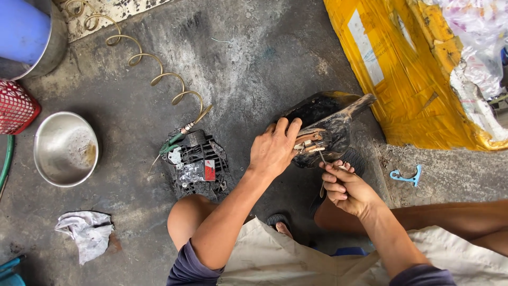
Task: Removing a fuel pump assembly from a motorcycle fuel tank using a screwdriver
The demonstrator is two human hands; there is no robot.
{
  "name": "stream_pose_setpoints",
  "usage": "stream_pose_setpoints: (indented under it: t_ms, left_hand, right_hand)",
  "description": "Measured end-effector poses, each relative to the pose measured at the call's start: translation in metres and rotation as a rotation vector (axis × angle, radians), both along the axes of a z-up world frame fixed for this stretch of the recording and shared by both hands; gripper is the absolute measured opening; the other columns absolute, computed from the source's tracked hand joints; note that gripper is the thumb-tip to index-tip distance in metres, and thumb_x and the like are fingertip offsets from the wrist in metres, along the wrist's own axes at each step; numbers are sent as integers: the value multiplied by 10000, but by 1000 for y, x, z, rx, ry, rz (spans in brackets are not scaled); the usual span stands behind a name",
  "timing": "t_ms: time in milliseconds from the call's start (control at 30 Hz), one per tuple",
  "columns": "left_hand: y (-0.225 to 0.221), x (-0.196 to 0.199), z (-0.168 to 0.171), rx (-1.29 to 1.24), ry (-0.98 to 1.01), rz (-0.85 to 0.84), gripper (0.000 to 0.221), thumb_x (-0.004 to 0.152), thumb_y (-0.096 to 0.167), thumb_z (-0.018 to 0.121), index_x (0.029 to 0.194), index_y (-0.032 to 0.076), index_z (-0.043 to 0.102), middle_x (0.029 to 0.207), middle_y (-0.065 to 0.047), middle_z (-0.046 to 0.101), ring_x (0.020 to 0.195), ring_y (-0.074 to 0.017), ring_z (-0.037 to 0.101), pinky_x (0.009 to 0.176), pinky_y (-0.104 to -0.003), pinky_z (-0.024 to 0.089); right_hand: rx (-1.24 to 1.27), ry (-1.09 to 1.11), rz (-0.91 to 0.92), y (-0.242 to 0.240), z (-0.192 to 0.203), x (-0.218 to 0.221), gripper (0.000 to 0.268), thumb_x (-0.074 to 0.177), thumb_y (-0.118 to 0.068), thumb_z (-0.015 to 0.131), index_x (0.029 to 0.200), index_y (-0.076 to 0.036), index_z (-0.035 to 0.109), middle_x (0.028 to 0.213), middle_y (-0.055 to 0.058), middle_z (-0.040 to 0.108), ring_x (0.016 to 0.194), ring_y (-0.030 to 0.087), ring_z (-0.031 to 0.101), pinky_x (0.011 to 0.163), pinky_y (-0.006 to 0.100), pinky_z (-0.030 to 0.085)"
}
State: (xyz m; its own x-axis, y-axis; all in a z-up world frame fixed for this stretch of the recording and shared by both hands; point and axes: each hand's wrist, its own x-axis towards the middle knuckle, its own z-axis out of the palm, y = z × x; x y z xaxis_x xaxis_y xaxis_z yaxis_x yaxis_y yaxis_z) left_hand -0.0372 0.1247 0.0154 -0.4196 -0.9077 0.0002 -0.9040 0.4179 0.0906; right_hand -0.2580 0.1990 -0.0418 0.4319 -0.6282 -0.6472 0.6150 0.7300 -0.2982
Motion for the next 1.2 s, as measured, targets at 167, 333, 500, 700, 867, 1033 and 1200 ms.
stream_pose_setpoints:
  t_ms: [167,333,500,700,867,1033,1200]
  left_hand:
    - [4,-3,12,13,-24,12,838,719,240,897,1411,133,435,1107,-113,542,947,-330,687,704,-472,643]
    - [3,-2,8,19,0,15,829,717,221,894,1406,120,444,1111,-132,551,951,-358,688,691,-498,639]
    - [7,-2,5,-6,-5,9,843,707,249,891,1407,133,436,1123,-123,547,963,-356,680,692,-491,638]
    - [3,-1,0,-23,0,11,848,698,252,897,1406,133,446,1127,-121,552,963,-349,680,697,-488,638]
    - [-1,-1,5,0,3,10,839,705,240,895,1406,133,446,1114,-120,551,950,-348,683,692,-481,636]
    - [-1,0,2,7,-3,19,843,706,253,898,1405,137,443,1119,-115,547,954,-344,684,703,-479,640]
    - [-3,1,2,-4,3,19,854,701,258,904,1403,139,431,1125,-115,535,961,-347,679,711,-478,640]
  right_hand:
    - [-14,440,238,-9,11,12,364,1045,-221,481,1383,-99,539,710,-43,279,401,33,221,237,188,198]
    - [-443,1560,816,5,5,36,552,957,-580,522,1387,-251,629,1408,258,596,1332,447,558,1033,568,510]
    - [-389,1503,590,17,4,35,519,1036,-432,449,1359,-88,665,1409,225,632,1396,416,510,1139,548,413]
    - [288,-394,-359,23,-9,18,365,1017,-237,572,1265,29,602,644,-148,246,432,-55,315,328,49,286]
    - [-325,1740,439,24,-13,42,338,874,-578,707,1103,-344,794,885,79,782,924,372,753,768,490,612]
    - [-254,828,-91,27,-10,31,338,1012,-380,559,1171,-115,693,786,58,603,674,241,555,569,343,445]
    - [-114,49,14,7,-9,-6,445,955,-206,454,1362,-64,567,706,17,460,395,83,369,364,231,325]
